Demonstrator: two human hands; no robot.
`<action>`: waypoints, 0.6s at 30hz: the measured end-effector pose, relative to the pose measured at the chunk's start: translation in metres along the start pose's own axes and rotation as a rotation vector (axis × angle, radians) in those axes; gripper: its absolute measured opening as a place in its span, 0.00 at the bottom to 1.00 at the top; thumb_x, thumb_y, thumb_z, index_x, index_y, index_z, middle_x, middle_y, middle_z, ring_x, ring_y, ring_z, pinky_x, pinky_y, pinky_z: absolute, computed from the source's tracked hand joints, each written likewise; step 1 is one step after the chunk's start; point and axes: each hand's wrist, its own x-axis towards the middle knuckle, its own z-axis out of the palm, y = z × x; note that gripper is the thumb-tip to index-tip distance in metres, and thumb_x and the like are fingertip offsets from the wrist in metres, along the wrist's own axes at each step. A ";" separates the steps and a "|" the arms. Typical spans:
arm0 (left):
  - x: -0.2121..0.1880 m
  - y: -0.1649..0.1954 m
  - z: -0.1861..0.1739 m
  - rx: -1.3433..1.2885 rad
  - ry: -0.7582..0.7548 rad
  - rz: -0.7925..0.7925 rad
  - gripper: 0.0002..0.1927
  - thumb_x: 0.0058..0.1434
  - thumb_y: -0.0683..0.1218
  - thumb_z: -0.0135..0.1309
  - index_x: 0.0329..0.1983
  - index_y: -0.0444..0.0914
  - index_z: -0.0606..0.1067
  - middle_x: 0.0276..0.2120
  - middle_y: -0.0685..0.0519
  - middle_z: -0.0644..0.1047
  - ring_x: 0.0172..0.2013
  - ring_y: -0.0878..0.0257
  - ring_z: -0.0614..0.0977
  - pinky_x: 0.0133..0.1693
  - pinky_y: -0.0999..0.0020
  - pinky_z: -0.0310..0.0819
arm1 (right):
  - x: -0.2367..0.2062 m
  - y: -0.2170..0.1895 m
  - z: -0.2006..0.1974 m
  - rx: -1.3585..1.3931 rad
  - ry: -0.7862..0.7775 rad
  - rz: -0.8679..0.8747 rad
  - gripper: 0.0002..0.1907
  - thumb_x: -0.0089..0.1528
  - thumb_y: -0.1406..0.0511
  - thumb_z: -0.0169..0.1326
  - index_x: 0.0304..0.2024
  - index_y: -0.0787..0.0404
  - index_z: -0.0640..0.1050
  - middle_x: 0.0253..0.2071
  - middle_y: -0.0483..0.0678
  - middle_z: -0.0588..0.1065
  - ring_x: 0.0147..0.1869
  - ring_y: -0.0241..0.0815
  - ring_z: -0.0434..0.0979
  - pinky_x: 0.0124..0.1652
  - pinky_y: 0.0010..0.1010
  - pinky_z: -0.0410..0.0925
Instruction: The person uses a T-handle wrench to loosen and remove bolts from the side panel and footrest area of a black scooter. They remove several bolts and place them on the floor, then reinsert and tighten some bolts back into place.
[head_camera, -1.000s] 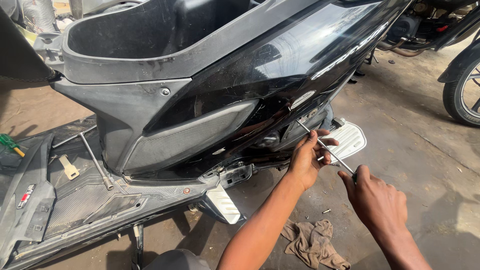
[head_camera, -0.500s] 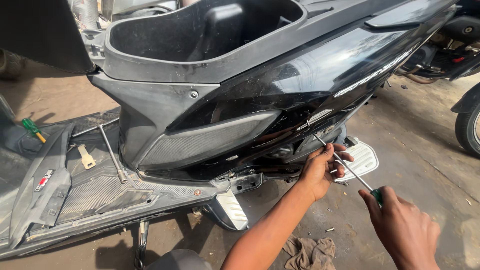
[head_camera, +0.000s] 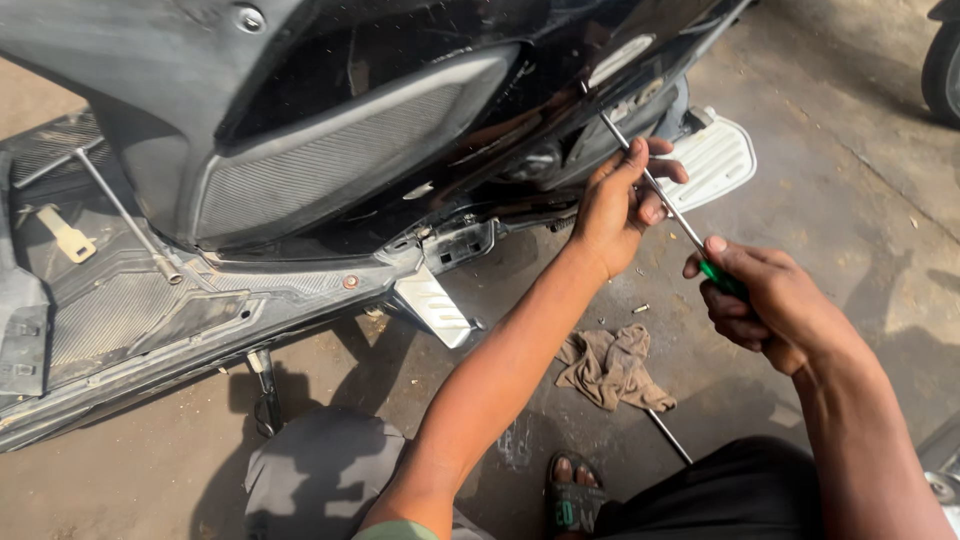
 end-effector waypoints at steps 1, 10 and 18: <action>0.002 -0.002 -0.002 0.006 -0.002 -0.007 0.16 0.77 0.55 0.45 0.50 0.38 0.73 0.34 0.47 0.80 0.20 0.70 0.69 0.27 0.73 0.64 | -0.001 -0.004 -0.001 0.044 -0.042 0.024 0.20 0.68 0.52 0.46 0.40 0.64 0.74 0.14 0.40 0.56 0.14 0.30 0.46 0.14 0.28 0.41; -0.017 -0.016 -0.033 0.463 -0.233 -0.124 0.20 0.75 0.57 0.48 0.46 0.35 0.78 0.37 0.49 0.83 0.39 0.61 0.85 0.42 0.62 0.82 | 0.011 0.028 -0.033 -0.463 0.102 -0.440 0.16 0.74 0.56 0.47 0.42 0.61 0.75 0.23 0.43 0.67 0.23 0.31 0.64 0.22 0.26 0.58; -0.038 -0.047 -0.051 1.161 -0.583 -0.440 0.18 0.71 0.57 0.48 0.43 0.40 0.80 0.39 0.57 0.85 0.33 0.69 0.84 0.31 0.72 0.80 | 0.048 0.079 -0.106 -1.085 0.296 -0.243 0.33 0.79 0.53 0.42 0.27 0.72 0.73 0.19 0.52 0.65 0.20 0.40 0.62 0.20 0.34 0.54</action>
